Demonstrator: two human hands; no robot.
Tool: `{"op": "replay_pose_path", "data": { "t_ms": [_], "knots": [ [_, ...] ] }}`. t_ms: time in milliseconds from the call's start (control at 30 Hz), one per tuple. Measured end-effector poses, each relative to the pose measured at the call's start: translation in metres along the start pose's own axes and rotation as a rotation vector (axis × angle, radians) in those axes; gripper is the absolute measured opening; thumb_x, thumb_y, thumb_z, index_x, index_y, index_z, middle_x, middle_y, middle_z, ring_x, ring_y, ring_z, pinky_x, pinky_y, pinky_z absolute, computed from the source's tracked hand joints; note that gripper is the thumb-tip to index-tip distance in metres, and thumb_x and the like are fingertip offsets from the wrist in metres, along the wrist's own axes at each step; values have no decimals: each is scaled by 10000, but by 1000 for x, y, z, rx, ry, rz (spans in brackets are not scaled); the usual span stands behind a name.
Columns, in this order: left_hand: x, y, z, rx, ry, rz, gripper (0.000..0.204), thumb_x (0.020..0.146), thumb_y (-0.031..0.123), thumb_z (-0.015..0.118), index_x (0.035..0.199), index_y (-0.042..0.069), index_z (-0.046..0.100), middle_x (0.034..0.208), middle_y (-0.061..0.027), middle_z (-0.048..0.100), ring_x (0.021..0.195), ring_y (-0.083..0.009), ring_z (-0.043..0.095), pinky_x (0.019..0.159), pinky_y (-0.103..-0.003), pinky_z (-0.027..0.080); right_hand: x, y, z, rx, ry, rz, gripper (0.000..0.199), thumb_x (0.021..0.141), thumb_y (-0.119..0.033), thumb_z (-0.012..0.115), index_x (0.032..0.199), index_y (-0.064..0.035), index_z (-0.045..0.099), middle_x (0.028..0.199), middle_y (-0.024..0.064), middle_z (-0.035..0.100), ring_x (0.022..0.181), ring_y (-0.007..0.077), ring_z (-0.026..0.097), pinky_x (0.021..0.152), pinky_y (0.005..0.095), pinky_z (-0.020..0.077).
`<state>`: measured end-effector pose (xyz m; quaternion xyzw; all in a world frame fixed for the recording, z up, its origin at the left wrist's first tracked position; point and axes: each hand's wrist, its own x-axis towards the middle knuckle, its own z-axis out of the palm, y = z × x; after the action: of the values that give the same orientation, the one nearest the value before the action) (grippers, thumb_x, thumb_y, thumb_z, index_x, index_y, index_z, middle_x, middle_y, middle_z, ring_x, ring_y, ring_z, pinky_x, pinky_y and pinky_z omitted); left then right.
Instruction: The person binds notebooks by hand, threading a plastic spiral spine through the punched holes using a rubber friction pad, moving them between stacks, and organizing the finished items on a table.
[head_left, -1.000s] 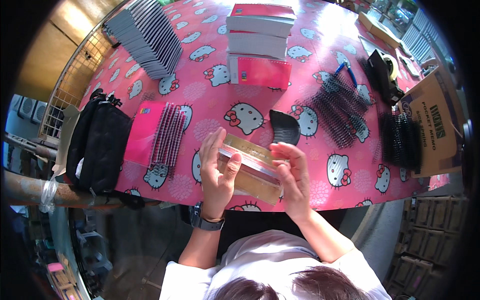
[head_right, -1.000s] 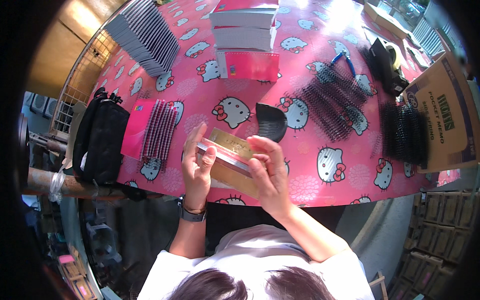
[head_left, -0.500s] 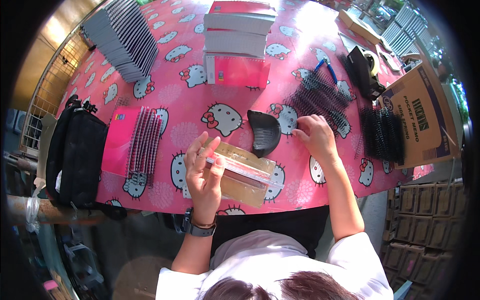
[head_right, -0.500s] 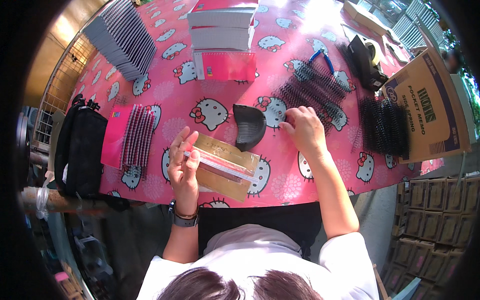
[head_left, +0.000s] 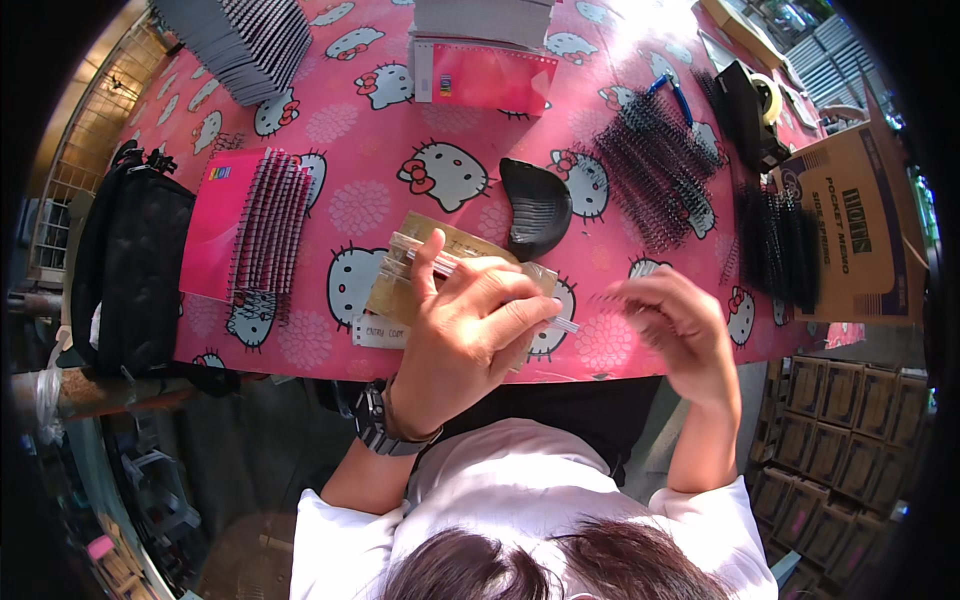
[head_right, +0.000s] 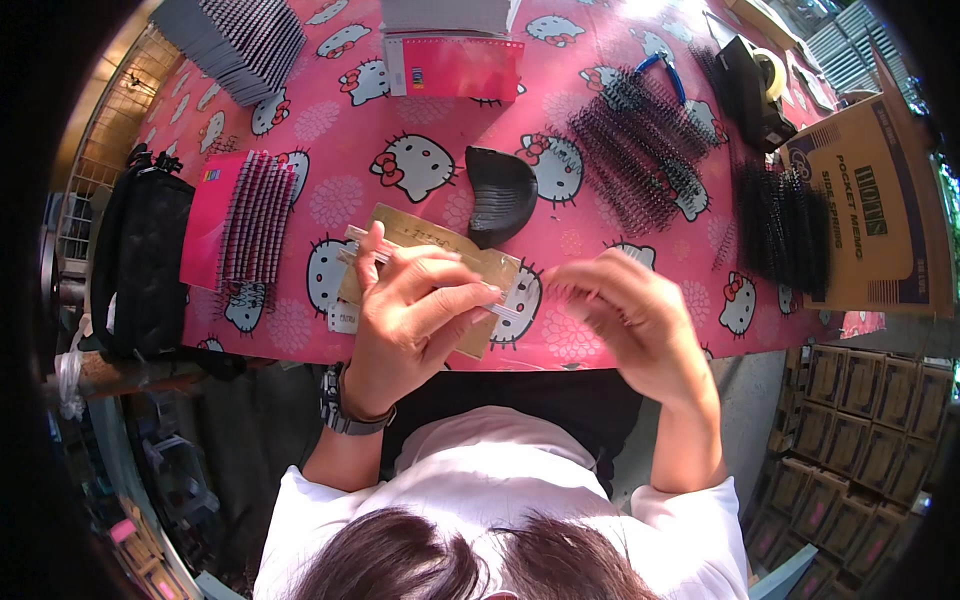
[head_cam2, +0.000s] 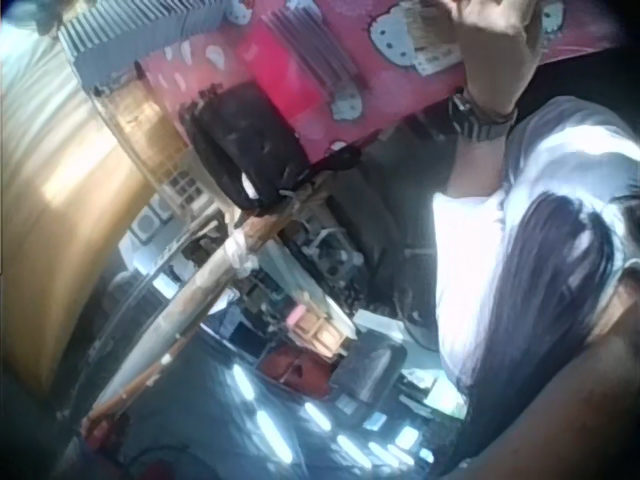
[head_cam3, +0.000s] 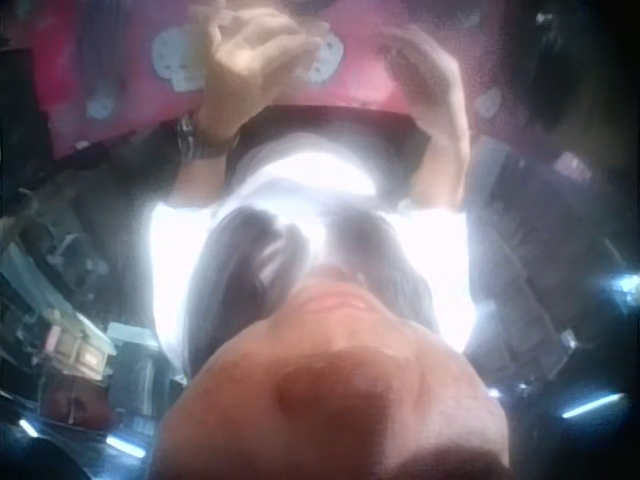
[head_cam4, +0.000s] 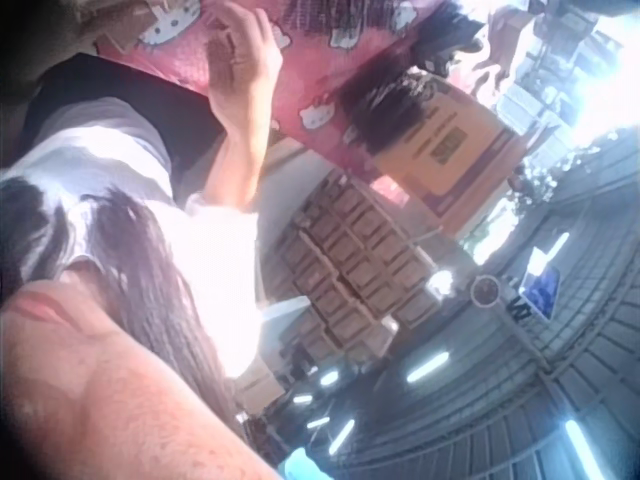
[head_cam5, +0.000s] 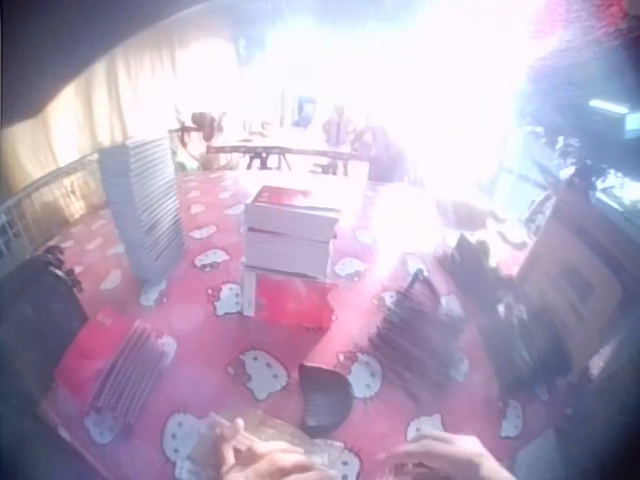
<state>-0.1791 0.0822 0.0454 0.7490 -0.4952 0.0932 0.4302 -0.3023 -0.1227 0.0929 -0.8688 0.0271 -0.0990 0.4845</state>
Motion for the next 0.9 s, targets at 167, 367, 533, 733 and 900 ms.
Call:
{"op": "replay_pose_path", "data": {
  "t_ms": [167, 367, 533, 733, 900],
  "knots": [
    [2, 0, 2, -17, 7, -13, 162, 753, 149, 749, 904, 203, 729, 846, 60, 627, 874, -154, 599, 1041, -456, 246, -14, 17, 19, 88, 64, 65, 281, 735, 73, 712, 1000, -16, 691, 866, 71, 603, 734, 157, 630, 630, 258, 512],
    [2, 1, 1, -13, 17, -13, 165, 740, 138, 747, 893, 199, 729, 835, 59, 620, 859, -154, 595, 1005, -438, 259, -9, 13, 9, 21, -3, -18, 271, 752, 83, 696, 1003, -20, 690, 827, 67, 603, 725, 174, 630, 631, 274, 506],
    [1, 1, 0, -19, 5, -34, 172, 738, 136, 747, 896, 200, 729, 843, 56, 624, 871, -161, 596, 1000, -437, 260, -1, 6, 6, -102, -118, -6, 255, 791, 51, 673, 1032, -32, 681, 819, 79, 600, 734, 225, 626, 641, 320, 495],
    [0, 1, -1, -15, -9, -27, 181, 737, 137, 749, 907, 195, 730, 857, 51, 632, 887, -167, 601, 1002, -436, 257, -3, 9, 3, -146, -131, -46, 274, 790, 34, 681, 1049, -56, 687, 812, 73, 603, 743, 240, 614, 635, 331, 490],
    [-1, 2, 0, -16, -6, -28, 208, 741, 145, 747, 942, 192, 723, 876, 48, 633, 901, -167, 598, 1006, -441, 255, -4, 13, 3, -91, -181, -97, 326, 822, 65, 618, 1120, -60, 663, 788, 79, 608, 712, 234, 607, 646, 339, 497]
  ]
}}
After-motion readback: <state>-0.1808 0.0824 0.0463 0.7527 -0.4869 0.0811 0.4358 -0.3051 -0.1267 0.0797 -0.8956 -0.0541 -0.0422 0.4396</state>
